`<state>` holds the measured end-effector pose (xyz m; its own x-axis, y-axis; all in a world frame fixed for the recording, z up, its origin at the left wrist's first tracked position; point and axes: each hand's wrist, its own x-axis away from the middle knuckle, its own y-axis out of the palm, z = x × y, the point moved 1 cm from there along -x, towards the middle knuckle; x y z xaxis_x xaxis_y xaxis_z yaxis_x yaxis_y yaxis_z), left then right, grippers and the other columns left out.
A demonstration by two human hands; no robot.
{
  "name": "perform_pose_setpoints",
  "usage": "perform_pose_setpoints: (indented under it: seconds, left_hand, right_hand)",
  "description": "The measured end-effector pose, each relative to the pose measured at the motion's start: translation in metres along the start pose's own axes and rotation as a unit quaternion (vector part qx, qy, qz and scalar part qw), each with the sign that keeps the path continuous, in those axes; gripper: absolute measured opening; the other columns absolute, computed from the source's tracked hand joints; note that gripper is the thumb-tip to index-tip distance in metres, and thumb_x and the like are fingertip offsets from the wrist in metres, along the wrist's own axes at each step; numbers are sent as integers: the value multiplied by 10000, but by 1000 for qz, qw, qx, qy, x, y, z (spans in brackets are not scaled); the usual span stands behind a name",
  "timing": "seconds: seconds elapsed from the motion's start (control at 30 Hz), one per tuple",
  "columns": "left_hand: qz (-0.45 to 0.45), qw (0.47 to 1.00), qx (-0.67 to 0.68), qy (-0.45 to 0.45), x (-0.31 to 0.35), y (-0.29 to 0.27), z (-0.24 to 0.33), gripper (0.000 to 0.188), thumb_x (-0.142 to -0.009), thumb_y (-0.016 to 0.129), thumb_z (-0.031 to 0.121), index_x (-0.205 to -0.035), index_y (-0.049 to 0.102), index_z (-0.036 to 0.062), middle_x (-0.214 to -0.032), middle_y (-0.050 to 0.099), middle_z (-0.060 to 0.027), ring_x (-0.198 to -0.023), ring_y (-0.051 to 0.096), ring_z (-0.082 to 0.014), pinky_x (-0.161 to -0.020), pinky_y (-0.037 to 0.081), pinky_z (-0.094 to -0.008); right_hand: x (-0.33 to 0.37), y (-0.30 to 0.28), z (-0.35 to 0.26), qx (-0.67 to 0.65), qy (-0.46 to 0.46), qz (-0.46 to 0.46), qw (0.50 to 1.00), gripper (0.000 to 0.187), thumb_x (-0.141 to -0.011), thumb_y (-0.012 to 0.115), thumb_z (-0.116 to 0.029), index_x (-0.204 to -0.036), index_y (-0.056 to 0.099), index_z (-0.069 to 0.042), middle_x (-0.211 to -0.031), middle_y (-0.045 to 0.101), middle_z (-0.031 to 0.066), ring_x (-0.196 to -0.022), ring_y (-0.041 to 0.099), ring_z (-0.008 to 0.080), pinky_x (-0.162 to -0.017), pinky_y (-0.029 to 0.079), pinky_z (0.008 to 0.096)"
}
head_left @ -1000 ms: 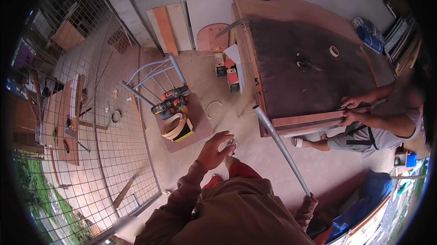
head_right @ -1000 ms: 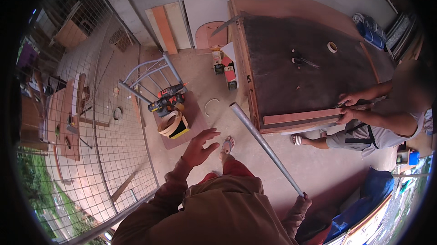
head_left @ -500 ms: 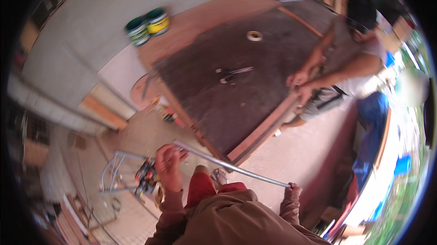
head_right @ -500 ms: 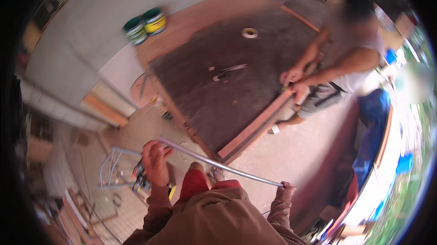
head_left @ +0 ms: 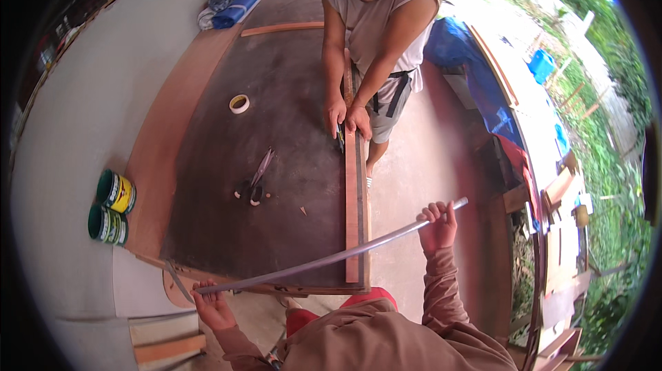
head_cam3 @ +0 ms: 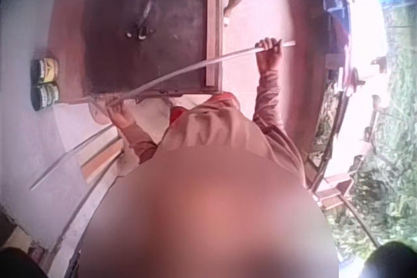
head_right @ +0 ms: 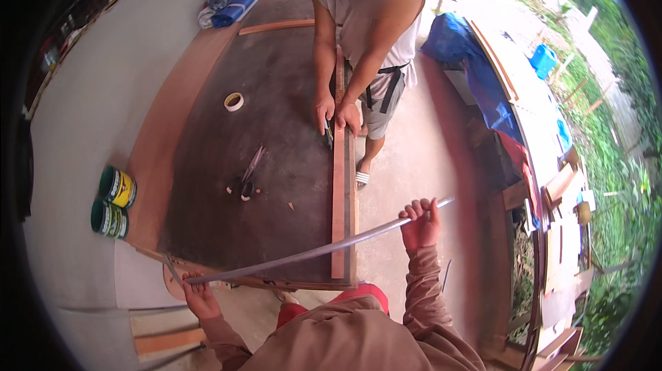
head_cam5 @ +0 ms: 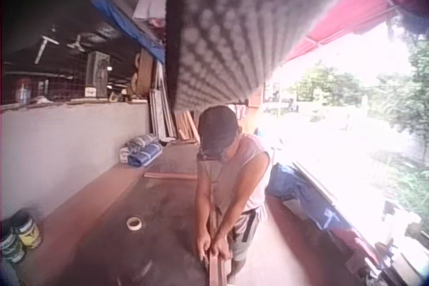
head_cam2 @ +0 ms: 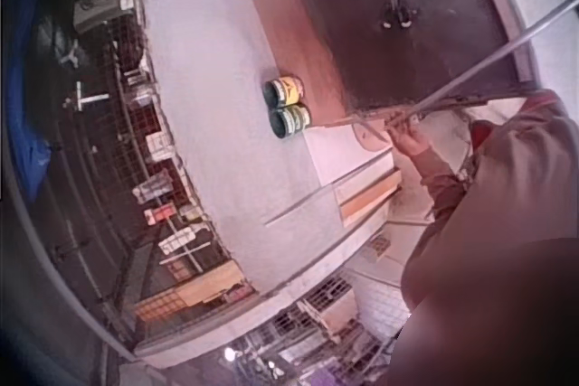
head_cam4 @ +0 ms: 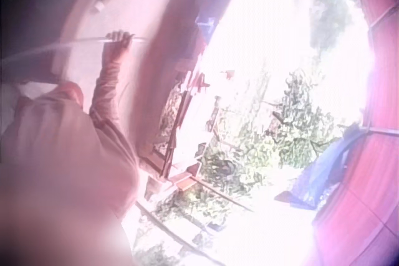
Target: The person walks through a cluttered outdoor area into a workshop, picks up a metal rod, and inserts it through two paint can lids to create a makeshift paint stirrer. They then walk around the workshop holding the assembled rod.
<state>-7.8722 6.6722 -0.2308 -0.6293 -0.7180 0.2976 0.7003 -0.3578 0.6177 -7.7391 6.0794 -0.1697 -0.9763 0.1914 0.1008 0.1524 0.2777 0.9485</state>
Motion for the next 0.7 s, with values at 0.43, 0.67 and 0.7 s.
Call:
perform_pose_setpoints:
  seconds: [0.43, 0.67, 0.7]
  left_hand:
    - [-144, 976, 66, -151, -176, -21, 48, 172, -1104, 620, 192, -1256, 613, 112, -1377, 679, -156, -1277, 673, -433, -1042, 603, -604]
    - [-132, 950, -241, -150, -191, -49, 92, 472, -1075, 687, 362, -1448, 609, 84, -1116, 744, -36, -935, 754, -136, -781, 530, -258]
    - [-130, 945, -265, -140, -198, -56, 102, 468, -1076, 685, 354, -1447, 609, 79, -1110, 739, -27, -919, 753, -133, -761, 516, -257]
  right_hand:
    - [90, 98, 336, 355, 163, 64, 918, 231, -1115, 603, -218, -1321, 611, -112, -1389, 662, 161, -1221, 671, 304, -1081, 551, 471]
    - [130, 93, 369, 376, 176, -43, 909, 253, -1056, 692, -203, -1268, 635, -76, -1417, 635, 199, -1334, 621, 324, -1137, 538, 477]
    - [133, 94, 373, 373, 177, -64, 909, 248, -1049, 701, -197, -1254, 642, -71, -1412, 638, 202, -1337, 620, 323, -1139, 540, 474]
